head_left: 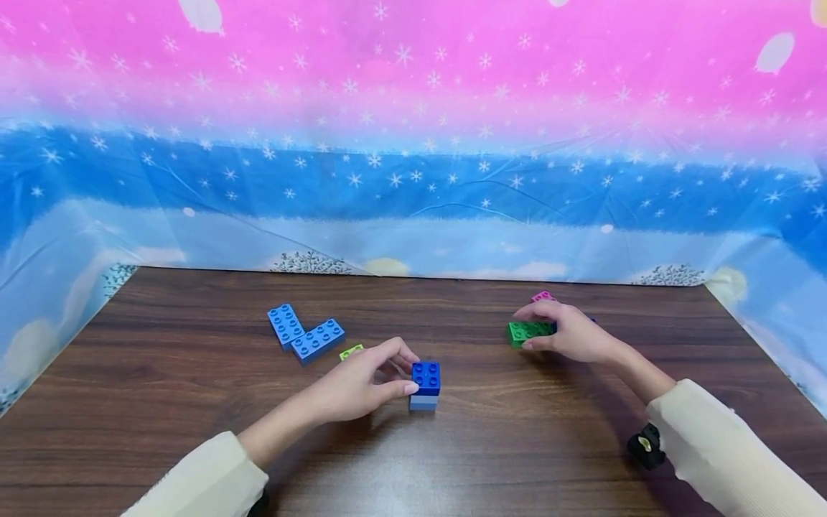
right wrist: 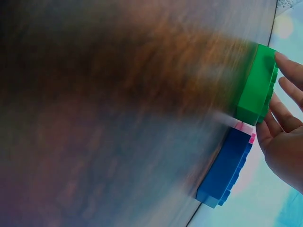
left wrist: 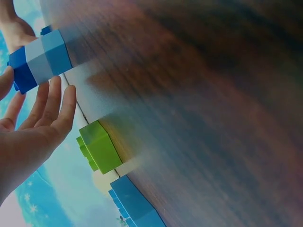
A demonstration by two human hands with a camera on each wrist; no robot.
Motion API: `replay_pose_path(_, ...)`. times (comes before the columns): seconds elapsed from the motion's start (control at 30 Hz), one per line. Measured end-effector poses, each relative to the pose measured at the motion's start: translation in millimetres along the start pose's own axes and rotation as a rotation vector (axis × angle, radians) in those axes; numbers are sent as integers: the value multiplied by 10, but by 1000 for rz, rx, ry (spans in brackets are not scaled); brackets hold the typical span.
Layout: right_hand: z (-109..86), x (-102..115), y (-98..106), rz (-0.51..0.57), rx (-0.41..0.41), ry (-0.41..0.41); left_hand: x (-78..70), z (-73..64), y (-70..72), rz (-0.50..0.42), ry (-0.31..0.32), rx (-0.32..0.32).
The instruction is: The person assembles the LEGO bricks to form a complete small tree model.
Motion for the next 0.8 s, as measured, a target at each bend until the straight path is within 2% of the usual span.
replay_pose_path(0.8, -15, -22, -21, -40, 27, -24, 6, 3, 2, 4, 1, 0)
Point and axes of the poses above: each hand's wrist, its own z-axis towards the middle knuckle, its own y-axis out of the back of the hand, x = y × z, the point moved 4 cm from there along z, towards the middle knuckle, and after that the axes turned 12 degrees about -x, right-handed, at the moved point
